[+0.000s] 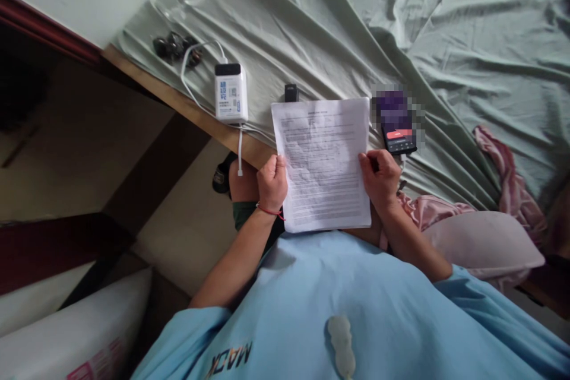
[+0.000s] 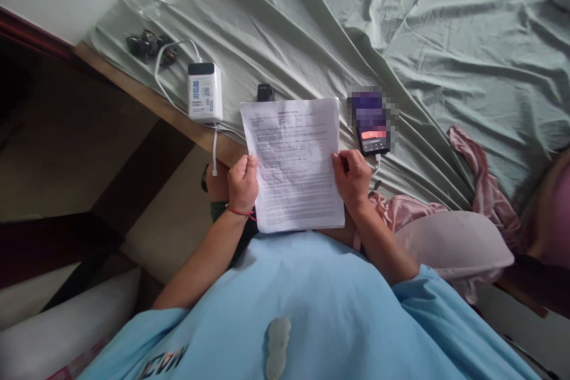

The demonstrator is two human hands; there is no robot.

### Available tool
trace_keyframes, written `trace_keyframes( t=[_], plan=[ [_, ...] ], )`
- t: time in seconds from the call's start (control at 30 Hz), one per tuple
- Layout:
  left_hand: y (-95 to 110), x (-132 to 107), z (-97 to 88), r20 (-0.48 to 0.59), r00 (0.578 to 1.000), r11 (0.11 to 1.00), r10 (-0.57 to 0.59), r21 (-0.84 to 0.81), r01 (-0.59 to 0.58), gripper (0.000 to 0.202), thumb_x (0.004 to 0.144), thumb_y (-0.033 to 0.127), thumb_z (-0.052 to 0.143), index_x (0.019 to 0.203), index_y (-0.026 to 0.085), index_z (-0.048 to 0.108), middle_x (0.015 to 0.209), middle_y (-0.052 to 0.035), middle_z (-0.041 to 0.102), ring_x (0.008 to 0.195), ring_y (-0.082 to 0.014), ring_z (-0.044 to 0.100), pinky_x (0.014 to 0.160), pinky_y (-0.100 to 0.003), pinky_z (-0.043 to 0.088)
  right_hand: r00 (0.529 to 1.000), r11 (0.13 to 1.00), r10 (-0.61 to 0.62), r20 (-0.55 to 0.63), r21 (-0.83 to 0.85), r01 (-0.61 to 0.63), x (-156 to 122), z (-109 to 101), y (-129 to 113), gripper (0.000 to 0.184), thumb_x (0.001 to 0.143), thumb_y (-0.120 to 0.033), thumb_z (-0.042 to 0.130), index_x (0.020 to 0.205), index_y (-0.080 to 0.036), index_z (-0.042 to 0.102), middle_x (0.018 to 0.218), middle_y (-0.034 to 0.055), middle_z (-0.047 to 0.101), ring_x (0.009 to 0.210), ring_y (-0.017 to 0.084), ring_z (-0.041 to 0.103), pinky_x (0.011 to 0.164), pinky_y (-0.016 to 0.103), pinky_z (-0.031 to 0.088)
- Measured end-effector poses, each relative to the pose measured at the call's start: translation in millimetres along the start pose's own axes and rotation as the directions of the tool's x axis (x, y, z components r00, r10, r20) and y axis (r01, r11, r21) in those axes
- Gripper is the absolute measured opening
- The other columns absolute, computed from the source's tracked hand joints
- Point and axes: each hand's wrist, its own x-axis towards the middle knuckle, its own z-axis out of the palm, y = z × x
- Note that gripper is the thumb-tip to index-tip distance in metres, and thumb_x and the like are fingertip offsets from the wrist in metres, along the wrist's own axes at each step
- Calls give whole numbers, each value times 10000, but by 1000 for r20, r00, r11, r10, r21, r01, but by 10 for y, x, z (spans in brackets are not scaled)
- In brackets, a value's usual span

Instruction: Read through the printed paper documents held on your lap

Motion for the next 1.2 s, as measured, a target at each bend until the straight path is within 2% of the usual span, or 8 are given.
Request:
trace_keyframes(
  t=[0.13,0.33,0.67,1.2],
  plan=[
    [15,-4,5,1,1000,1000,1,2,-1,414,1024,377,426,658,203,342,568,26,364,540,-110,335,544,-283,244,999,1000,17,34,-23,-17,0,5,10,226,957,-364,582,789,-213,573,731,-8,578,669,143,529,650,281,412],
    [36,-14,8,3,1000,1000,1,-2,-1,409,1023,376,425,660,203,352,567,24,379,539,-110,347,543,-281,250,1000,999,7,24,-36,-6,-5,10,13,223,956,-363,579,790,-215,565,733,-7,585,668,145,531,656,285,415],
    [17,-7,-2,2,1000,1000,7,2,-7,412,1032,374,424,663,204,352,566,23,381,541,-113,343,549,-283,256,998,998,55,7,-18,-55,-6,5,2,221,954,-406,579,837,-219,576,769,1,612,679,151,546,673,297,439],
    [21,-13,17,-11,1000,1000,12,26,-12,418,1030,391,416,665,205,331,567,22,374,543,-116,341,562,-291,251,997,997,69,31,-47,-67,-4,12,7,245,958,-407,540,801,-220,559,740,8,610,678,160,543,672,307,434]
  ],
)
